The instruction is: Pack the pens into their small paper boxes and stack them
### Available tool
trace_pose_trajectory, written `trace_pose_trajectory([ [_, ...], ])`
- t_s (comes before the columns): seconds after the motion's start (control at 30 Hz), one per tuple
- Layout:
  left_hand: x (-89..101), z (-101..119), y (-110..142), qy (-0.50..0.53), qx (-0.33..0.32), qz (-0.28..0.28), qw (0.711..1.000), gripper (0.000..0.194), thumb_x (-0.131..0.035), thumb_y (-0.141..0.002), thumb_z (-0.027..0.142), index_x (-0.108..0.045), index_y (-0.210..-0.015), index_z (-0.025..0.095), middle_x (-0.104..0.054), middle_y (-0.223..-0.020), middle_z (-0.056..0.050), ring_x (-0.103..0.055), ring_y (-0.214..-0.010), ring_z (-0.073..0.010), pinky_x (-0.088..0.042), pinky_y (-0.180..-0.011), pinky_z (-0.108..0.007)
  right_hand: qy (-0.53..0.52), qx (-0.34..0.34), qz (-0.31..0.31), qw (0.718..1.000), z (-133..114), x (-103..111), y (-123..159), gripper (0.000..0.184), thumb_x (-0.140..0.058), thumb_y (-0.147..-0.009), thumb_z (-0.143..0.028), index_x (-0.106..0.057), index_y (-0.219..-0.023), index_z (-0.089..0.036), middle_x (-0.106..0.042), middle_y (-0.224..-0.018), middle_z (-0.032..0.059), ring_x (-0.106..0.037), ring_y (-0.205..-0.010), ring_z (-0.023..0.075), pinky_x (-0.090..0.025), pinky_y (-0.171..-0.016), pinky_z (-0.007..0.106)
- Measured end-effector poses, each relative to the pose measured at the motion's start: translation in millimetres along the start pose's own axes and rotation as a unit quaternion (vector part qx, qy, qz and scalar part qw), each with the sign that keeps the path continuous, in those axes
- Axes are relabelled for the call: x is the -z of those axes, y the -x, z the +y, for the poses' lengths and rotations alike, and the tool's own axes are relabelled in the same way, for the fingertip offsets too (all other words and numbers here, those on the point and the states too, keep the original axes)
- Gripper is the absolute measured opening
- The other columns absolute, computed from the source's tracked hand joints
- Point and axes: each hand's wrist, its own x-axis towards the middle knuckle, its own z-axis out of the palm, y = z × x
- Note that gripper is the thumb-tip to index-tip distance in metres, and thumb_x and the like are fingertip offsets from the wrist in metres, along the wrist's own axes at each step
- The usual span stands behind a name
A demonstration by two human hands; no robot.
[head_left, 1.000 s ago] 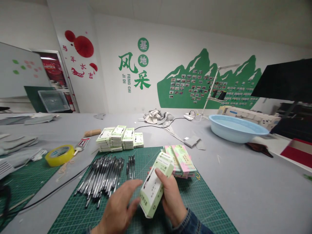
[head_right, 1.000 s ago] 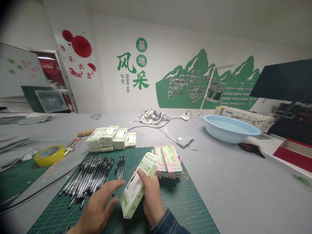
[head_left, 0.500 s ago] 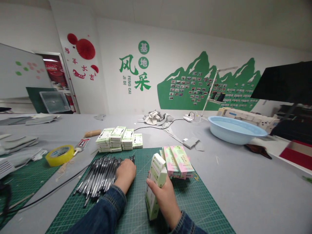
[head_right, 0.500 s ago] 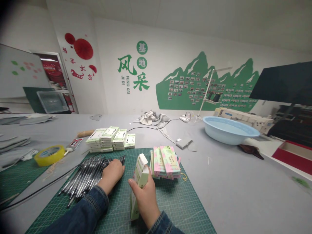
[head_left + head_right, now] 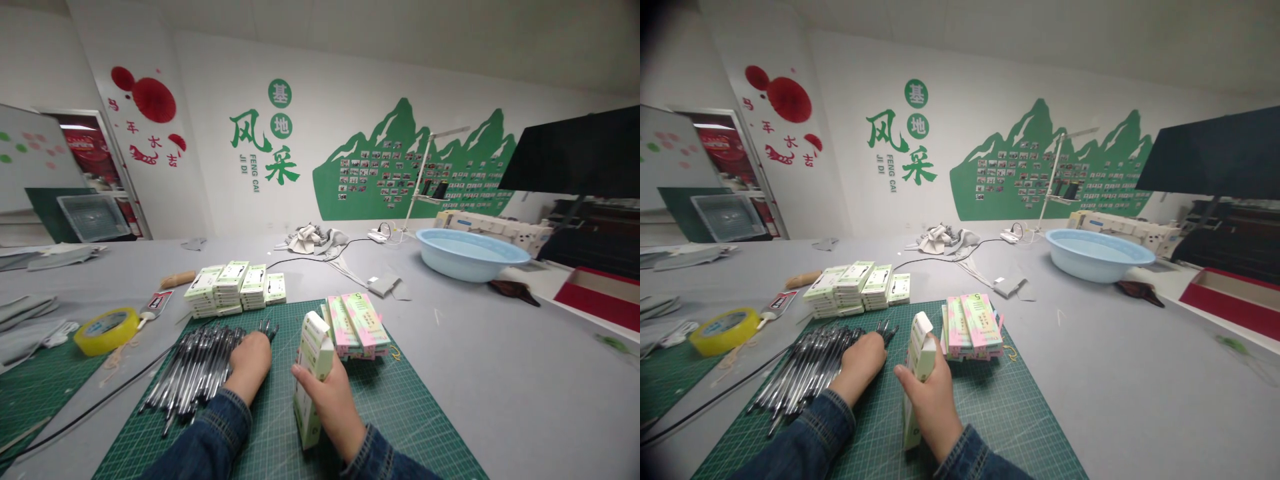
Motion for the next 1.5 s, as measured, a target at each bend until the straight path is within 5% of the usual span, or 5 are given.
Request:
trace_pose_trajectory([
  [0.43,16.6,-27.9,9.7,0.302,-0.164,-0.009,0.939,0.019,-0.034,-0.095,0.033,-0.046,-0.085,0.023,-0.07,-0.077,-0.004,-0.069,-0.081,-0.02,-0.052,-0.084,-0.034,0.105,0.09,-0.04,0.99,-13.3,2.2,3.4,0.085,-0.077,-0.079,-0.03,-0.034,-0.152,-0.024,-0.063,-0.128,0.0087,-0.065,-0.11,0.0246,-0.051,-0.098,0.037],
  [0.63,46.6,-25.5,37.5,0.704,-0.17,-0.1,0.682,0.025,-0.063,-0.089,0.041,-0.048,-0.094,0.022,-0.046,-0.066,0.009,-0.038,-0.046,-0.0054,-0.038,-0.047,-0.018,0.179,0.146,-0.1,0.968,-24.1,-2.9,6.9,0.077,-0.073,-0.08,-0.017,-0.037,-0.148,-0.028,-0.051,-0.142,0.0077,-0.05,-0.13,0.0262,-0.04,-0.112,0.04],
  [0.93,126.1,16.1,92.0,0.803,-0.29,-0.032,0.519,0.011,-0.065,-0.091,0.023,-0.056,-0.097,0.021,-0.037,-0.066,0.007,-0.037,-0.056,-0.007,-0.041,-0.052,-0.019,0.283,0.176,-0.069,0.94,-27.0,-16.3,6.2,0.093,-0.079,-0.064,-0.004,-0.04,-0.144,-0.03,-0.057,-0.133,0.0072,-0.054,-0.116,0.0304,-0.044,-0.101,0.045],
  [1.1,119.8,37.1,94.2,0.765,-0.336,0.007,0.549,0.012,-0.064,-0.092,0.026,-0.054,-0.097,0.023,-0.045,-0.07,0.006,-0.043,-0.059,-0.0078,-0.046,-0.059,-0.022,0.3,0.205,-0.062,0.929,-26.9,-19.4,8.8,0.094,-0.081,-0.061,-0.004,-0.041,-0.143,-0.029,-0.058,-0.132,0.0063,-0.053,-0.115,0.0294,-0.042,-0.1,0.043],
  [1.5,72.4,32.0,86.1,0.543,-0.301,0.148,0.77,0.015,-0.048,-0.1,0.037,-0.045,-0.106,0.024,-0.07,-0.104,-0.005,-0.069,-0.099,-0.0198,-0.047,-0.098,-0.04,0.361,0.216,-0.038,0.906,-17.6,-24.9,16.9,0.088,-0.067,-0.073,-0.004,-0.032,-0.15,-0.028,-0.054,-0.138,0.011,-0.049,-0.118,0.0338,-0.039,-0.103,0.056],
])
